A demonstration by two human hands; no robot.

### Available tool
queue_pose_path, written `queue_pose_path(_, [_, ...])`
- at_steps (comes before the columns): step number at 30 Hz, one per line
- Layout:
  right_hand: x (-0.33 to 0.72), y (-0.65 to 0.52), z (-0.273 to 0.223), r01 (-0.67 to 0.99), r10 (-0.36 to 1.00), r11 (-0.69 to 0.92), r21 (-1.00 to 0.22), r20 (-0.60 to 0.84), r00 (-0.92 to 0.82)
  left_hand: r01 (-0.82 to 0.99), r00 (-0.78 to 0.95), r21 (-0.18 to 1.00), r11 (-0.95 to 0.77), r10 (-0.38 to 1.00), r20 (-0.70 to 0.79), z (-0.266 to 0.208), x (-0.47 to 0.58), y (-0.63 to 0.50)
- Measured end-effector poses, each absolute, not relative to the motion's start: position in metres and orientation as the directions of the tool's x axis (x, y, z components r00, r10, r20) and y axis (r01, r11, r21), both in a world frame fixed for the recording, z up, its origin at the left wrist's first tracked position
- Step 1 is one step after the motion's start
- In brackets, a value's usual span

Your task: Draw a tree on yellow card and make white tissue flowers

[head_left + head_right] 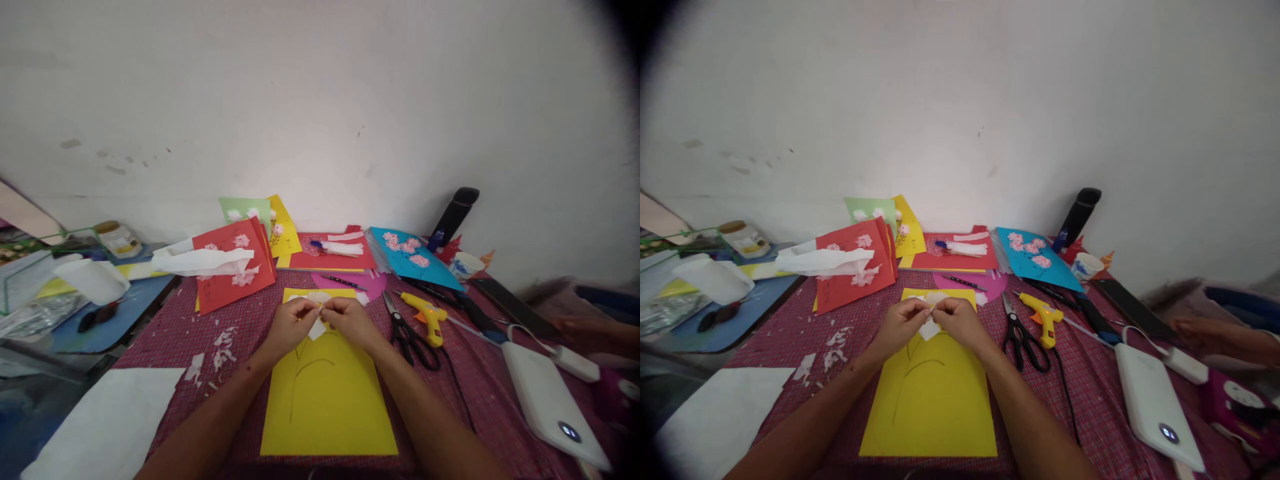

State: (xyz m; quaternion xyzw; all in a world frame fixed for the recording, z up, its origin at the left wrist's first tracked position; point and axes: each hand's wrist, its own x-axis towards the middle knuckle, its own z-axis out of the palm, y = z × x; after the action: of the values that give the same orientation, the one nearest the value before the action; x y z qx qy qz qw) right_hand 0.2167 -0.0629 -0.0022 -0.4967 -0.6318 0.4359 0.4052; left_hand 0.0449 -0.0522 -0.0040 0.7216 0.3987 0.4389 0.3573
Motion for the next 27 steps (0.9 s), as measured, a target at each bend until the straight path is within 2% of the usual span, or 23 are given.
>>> queue_pose_path(10, [0.2174, -0.0617, -0.0032, 0.269, 0.984, 0.116, -0.956, 0.075, -0.158, 0.252, 0.328, 0.864, -0.436, 0.878, 0.348, -0.0021, 0.0446, -0.0525])
queue_pose_path(21, [0.2171, -0.0629, -0.0004, 0.281, 0.986, 0.119, -0.952, 0.080, -0.146, 0.050, 0.245, 0.984, -0.168, 0.958, 0.151, -0.0069, 0.0458, -0.0469])
queue_pose_path(27, [0.2189, -0.0623, -0.0010, 0.277, 0.979, 0.141, -0.950, 0.091, -0.185, 0.039, 0.307, 0.984, -0.173, 0.939, 0.153, -0.0056, 0.0446, -0.0472])
